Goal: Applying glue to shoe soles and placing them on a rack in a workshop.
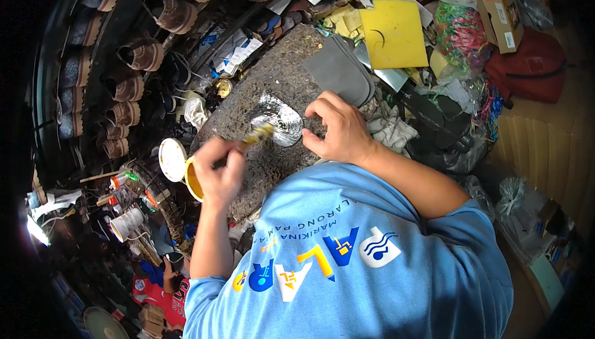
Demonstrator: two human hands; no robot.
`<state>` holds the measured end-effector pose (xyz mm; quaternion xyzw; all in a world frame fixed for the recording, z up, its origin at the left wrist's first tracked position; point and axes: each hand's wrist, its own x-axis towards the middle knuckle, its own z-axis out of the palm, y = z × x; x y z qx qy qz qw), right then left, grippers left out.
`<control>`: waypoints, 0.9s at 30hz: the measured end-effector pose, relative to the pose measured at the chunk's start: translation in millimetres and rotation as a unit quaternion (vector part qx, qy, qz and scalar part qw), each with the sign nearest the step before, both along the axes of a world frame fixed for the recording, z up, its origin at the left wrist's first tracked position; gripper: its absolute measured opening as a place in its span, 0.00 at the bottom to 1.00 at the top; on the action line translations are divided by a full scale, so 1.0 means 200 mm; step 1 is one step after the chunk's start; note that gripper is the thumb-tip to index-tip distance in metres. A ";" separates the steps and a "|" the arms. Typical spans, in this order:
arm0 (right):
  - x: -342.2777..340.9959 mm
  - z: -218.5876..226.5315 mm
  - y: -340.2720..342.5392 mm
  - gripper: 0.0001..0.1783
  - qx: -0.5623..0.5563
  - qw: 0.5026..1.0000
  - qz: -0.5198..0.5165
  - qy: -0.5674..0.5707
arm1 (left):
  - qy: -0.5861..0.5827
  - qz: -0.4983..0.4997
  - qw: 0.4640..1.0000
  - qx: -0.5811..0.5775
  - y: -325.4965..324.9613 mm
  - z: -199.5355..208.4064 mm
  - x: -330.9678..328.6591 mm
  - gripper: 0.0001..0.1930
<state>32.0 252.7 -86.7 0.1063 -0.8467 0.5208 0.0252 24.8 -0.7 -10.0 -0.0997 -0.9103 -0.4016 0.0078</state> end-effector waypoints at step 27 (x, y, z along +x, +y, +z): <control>-0.02 0.10 -0.10 0.42 0.216 0.968 0.096 -0.086 | 0.077 0.045 0.996 0.015 0.04 -0.11 -0.22 0.03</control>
